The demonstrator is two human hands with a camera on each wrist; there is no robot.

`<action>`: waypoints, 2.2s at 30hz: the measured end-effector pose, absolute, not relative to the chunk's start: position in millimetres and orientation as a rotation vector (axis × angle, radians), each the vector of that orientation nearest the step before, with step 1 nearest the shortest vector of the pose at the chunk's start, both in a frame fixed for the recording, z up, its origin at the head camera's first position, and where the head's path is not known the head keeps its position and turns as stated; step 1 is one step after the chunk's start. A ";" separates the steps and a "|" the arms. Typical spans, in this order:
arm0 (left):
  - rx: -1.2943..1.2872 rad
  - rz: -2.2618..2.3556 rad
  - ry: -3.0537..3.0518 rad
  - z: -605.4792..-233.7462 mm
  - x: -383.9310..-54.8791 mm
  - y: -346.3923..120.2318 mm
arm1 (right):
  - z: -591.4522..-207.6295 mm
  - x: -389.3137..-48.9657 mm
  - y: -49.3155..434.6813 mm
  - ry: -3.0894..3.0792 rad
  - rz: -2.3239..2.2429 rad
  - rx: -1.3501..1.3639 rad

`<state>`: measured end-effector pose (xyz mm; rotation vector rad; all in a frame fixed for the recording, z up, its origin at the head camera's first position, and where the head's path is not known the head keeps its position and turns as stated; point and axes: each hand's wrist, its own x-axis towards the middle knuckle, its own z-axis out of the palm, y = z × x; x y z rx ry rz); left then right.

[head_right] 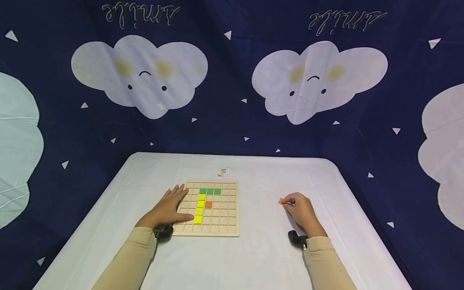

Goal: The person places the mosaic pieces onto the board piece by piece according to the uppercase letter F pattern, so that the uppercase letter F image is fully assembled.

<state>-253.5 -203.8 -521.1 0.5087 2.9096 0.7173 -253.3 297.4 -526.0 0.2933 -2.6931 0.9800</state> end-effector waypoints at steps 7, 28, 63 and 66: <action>0.508 0.721 2.908 -520.5 -252.7 -202.5 | -530.2 -252.6 295.8 -2.669 0.971 0.301; 0.506 0.719 2.905 -521.6 -253.7 -205.1 | -523.4 -258.6 228.7 -2.691 1.106 0.442; 0.508 0.717 2.902 -523.1 -256.0 -204.5 | -510.5 -270.7 120.1 -2.755 1.150 0.937; 0.503 0.707 2.906 -523.6 -256.5 -205.1 | -511.1 -272.7 114.4 -2.756 1.146 0.972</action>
